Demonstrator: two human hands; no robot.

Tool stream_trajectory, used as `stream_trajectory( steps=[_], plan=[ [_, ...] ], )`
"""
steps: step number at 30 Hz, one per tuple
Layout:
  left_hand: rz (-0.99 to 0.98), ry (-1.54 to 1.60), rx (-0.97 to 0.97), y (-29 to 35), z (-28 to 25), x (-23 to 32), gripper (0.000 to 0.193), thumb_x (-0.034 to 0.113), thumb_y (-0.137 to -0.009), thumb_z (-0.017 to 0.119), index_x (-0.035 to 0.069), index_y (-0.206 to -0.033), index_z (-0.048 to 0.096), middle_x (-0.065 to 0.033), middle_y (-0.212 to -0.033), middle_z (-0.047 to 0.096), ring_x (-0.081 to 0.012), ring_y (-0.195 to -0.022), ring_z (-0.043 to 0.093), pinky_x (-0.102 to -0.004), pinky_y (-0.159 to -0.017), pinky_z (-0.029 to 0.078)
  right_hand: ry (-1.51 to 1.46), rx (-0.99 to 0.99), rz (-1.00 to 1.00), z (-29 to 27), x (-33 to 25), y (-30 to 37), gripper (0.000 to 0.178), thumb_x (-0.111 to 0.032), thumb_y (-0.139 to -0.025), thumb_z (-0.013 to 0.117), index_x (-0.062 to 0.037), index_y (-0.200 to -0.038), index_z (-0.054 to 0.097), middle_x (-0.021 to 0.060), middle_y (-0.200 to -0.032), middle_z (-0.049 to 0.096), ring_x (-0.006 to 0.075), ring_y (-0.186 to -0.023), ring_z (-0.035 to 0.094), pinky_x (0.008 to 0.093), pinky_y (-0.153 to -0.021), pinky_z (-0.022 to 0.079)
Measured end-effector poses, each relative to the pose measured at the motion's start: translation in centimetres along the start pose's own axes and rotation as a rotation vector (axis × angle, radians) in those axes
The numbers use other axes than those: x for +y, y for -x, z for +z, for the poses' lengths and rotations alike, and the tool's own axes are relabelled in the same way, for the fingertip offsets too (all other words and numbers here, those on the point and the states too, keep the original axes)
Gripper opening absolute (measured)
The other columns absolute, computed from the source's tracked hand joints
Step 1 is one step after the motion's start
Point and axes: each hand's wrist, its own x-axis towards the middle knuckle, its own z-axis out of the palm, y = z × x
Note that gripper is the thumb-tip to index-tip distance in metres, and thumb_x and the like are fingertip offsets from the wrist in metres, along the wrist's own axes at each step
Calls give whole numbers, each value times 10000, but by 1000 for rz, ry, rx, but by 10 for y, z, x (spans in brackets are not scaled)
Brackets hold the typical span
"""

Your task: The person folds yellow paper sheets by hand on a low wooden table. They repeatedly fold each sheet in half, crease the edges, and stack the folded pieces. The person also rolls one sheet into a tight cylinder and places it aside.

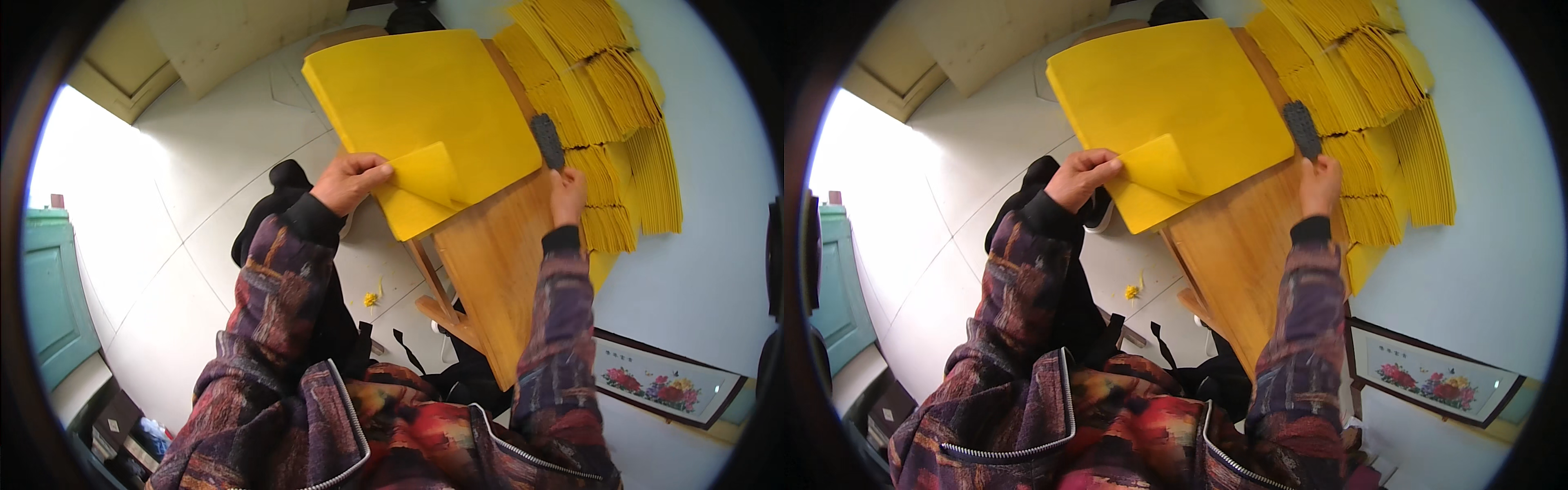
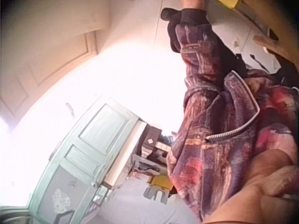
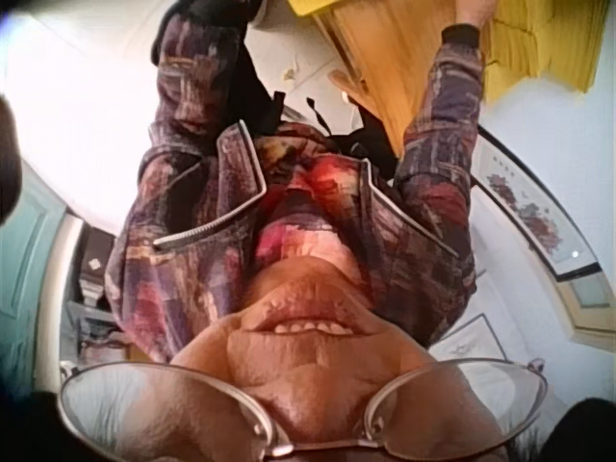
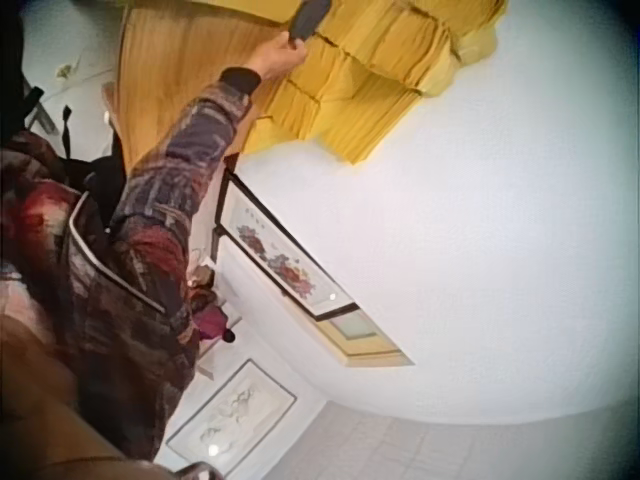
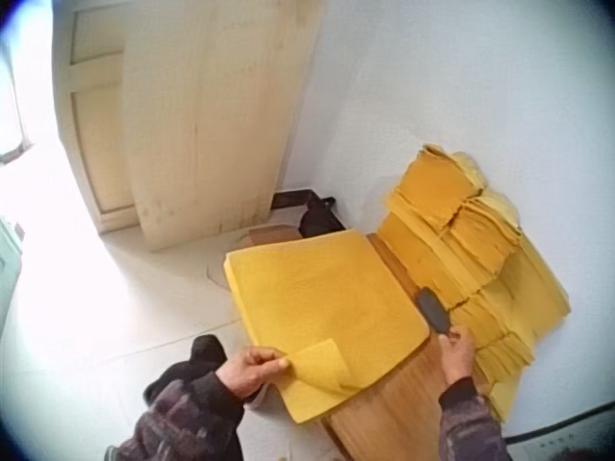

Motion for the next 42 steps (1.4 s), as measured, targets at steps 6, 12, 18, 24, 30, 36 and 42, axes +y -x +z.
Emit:
stream_trajectory(
  steps=[6,12,18,24,30,36,42],
  plan=[
    [-35,36,5,-5,1,-5,246,224,-956,599,-11,-1003,657,1,-940,649,-85,-878,572,-242,-831,460,-197,-418,-537,-42,-140,149,161,-83,-809,692,-47,-941,608,92,-915,591,258,-813,584,357,-685,490],
    [21,81,19,-10,2,-14,258,243,-937,619,-7,-972,675,13,-869,654,-86,-808,565,-240,-768,464,-38,-372,-755,-22,-187,163,273,-1,-721,731,-47,-977,649,84,-919,569,277,-830,560,365,-711,493],
    [26,85,-7,-12,1,-16,267,250,-936,625,-12,-961,671,0,-861,654,-95,-802,572,-244,-768,466,-73,-401,-751,-18,-182,151,103,-26,-774,680,-52,-855,622,79,-875,568,284,-798,552,367,-698,484],
    [47,77,-22,-11,-1,-16,263,238,-935,623,-20,-961,666,-10,-861,658,-102,-803,578,-248,-772,472,-275,-574,-475,-18,-184,143,100,2,-778,657,-36,-835,584,104,-843,571,289,-793,570,362,-693,484],
    [51,101,-20,-12,0,-18,271,236,-937,617,-27,-974,666,-23,-865,659,-113,-808,588,-254,-786,479,-408,-737,-254,-22,-185,131,106,-17,-798,667,-11,-816,563,82,-816,566,182,-688,572,298,-628,475],
    [46,71,-35,-14,-2,-19,279,248,-937,617,-23,-982,668,-32,-876,663,-120,-813,592,-258,-785,480,-508,-866,-115,-22,-184,117,148,-64,-838,678,-13,-779,552,22,-756,538,99,-678,516,240,-616,440],
    [-7,-21,-33,-9,-3,-8,279,249,-926,634,-18,-996,671,-37,-884,668,-124,-828,601,-253,-784,479,-537,-775,-67,-20,-186,107,173,-105,-869,670,-18,-776,554,13,-703,546,83,-671,492,241,-615,428]
  ],
)
